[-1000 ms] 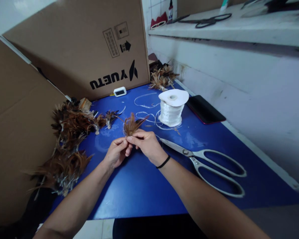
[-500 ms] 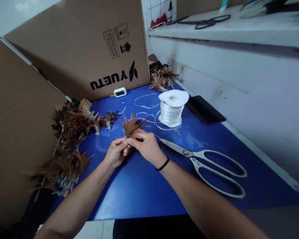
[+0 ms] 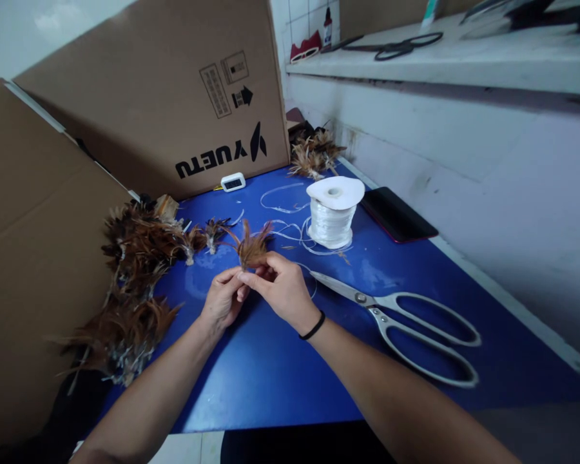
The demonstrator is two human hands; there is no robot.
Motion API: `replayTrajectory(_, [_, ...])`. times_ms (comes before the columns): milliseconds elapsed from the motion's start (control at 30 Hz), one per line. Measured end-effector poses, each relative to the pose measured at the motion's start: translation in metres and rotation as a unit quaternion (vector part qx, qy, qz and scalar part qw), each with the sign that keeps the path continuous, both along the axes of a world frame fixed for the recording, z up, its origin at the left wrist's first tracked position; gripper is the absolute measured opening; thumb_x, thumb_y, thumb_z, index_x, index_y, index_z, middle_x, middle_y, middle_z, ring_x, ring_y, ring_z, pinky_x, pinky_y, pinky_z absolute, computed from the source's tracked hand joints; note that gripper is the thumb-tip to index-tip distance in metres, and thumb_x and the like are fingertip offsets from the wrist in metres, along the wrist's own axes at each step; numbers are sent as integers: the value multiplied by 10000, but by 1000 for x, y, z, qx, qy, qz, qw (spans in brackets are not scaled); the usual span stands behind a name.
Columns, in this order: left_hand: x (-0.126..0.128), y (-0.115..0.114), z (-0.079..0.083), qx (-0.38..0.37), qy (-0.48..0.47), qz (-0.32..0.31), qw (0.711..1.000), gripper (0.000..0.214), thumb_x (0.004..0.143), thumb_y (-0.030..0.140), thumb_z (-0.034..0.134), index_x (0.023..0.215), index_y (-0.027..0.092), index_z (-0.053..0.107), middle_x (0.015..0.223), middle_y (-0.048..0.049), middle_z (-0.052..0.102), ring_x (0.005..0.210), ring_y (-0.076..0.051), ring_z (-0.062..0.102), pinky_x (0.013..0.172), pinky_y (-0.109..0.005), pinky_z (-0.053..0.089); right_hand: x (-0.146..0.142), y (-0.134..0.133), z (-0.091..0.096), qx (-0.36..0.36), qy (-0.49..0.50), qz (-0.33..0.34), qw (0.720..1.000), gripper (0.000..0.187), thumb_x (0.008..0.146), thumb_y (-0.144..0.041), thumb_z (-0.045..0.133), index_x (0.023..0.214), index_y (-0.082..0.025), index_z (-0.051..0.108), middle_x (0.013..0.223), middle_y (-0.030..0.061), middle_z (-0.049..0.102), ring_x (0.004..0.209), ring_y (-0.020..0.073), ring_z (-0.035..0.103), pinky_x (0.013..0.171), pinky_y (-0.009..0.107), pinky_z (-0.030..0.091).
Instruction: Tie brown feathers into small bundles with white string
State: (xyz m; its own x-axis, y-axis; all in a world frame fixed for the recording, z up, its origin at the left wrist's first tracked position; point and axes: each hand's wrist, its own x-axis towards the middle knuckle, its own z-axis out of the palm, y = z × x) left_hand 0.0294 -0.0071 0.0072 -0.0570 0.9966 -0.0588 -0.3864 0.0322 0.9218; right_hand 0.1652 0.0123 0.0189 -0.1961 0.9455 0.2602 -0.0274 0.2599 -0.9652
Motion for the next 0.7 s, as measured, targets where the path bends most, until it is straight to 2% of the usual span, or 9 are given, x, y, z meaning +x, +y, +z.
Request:
replayTrajectory(133, [0,0,1,9,13,14,1000,265,659,308,746,556,117,594,409,51,435,399,-33,369,434,-176,288,-1,-1,0,30,-13,-39,999,225,706,-374,696,749,-173,605,701,17,615,598,122,542,556,255,451])
replayTrajectory(300, [1,-1,1,28,40,21,999,204,677,288,732,599,121,646,434,46,460,398,-27,382,440,-179,301,1,-3,3,84,-38,-63,994,149,743,-326,668,761,-183,630,728,22,605,624,124,537,566,253,438])
replayTrajectory(467, [2,-1,1,59,67,37,995,161,670,281,735,659,127,691,538,25,526,397,-27,416,427,-191,333,2,-4,7,113,-46,-61,991,129,782,-288,632,705,-184,633,715,23,598,635,127,535,582,261,430])
replayTrajectory(700, [1,-1,1,81,74,43,993,170,668,275,739,615,127,676,560,26,513,396,-29,429,416,-193,341,2,-7,11,148,-70,-62,985,67,774,-252,643,746,-192,646,735,25,623,651,135,539,585,263,428])
